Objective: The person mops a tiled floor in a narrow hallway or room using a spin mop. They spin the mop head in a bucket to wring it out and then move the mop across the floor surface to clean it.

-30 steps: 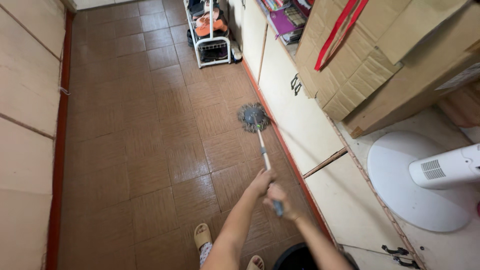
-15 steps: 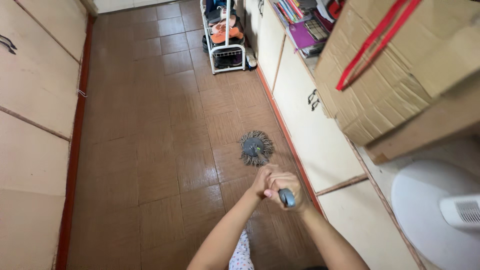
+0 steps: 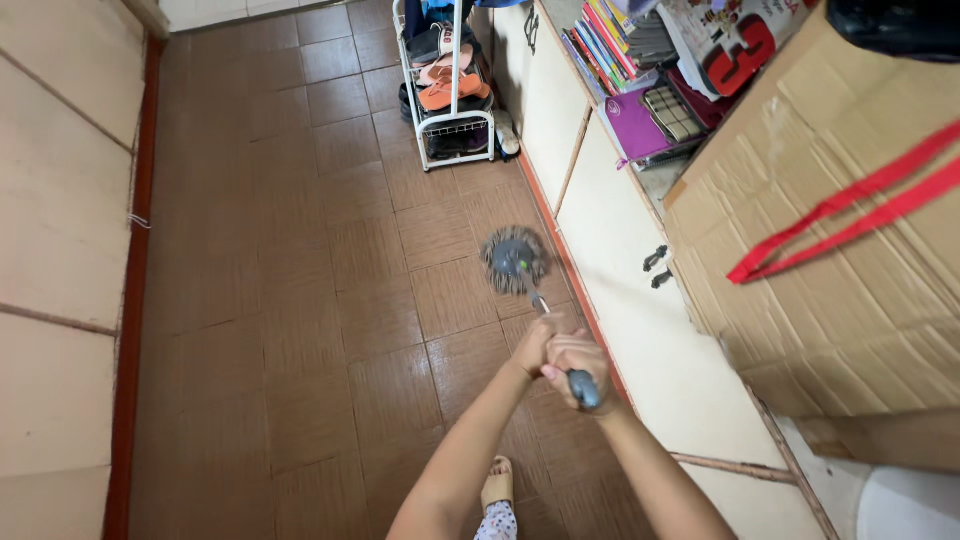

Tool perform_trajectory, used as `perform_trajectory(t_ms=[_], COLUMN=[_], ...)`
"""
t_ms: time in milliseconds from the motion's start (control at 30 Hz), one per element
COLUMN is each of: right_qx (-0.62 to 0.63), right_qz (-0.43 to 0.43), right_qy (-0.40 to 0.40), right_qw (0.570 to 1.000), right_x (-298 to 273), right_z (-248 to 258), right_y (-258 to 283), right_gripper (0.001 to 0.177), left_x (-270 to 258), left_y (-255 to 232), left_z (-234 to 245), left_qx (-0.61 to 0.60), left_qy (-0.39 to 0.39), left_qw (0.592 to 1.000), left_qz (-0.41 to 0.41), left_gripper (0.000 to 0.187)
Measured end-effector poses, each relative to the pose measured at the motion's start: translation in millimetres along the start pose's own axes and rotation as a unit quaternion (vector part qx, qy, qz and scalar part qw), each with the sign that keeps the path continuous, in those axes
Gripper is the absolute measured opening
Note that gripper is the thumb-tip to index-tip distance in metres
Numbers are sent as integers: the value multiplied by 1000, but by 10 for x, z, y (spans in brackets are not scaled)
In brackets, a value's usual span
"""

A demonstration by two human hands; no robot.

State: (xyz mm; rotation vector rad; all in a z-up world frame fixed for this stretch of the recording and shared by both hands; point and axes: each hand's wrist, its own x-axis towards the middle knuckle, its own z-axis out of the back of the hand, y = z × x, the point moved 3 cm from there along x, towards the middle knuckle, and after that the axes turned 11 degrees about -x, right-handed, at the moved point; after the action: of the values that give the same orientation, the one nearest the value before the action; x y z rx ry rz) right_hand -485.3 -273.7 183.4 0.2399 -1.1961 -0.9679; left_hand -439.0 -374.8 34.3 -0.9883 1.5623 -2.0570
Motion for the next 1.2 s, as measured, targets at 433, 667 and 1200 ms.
perform_trajectory(t_ms=[433,667,1200], right_qx=[-86,162,-9], right_qz=[-35,4,32], right_qy=[199,142,210], right_qw=[976,976,977], right_x=[108,1183,-423], right_z=[-418,-63,-1047], right_y=[-429,96,-42], right_gripper=[41,39,33], left_x=[54,132,-892], left_y=[327,-375,265], left_z=[563,668,913], left_qx=[201,180,229], left_qy=[164,-126,-1], left_qw=[964,971,973], left_qz=[54,-97,26], left_gripper=[14,35,18])
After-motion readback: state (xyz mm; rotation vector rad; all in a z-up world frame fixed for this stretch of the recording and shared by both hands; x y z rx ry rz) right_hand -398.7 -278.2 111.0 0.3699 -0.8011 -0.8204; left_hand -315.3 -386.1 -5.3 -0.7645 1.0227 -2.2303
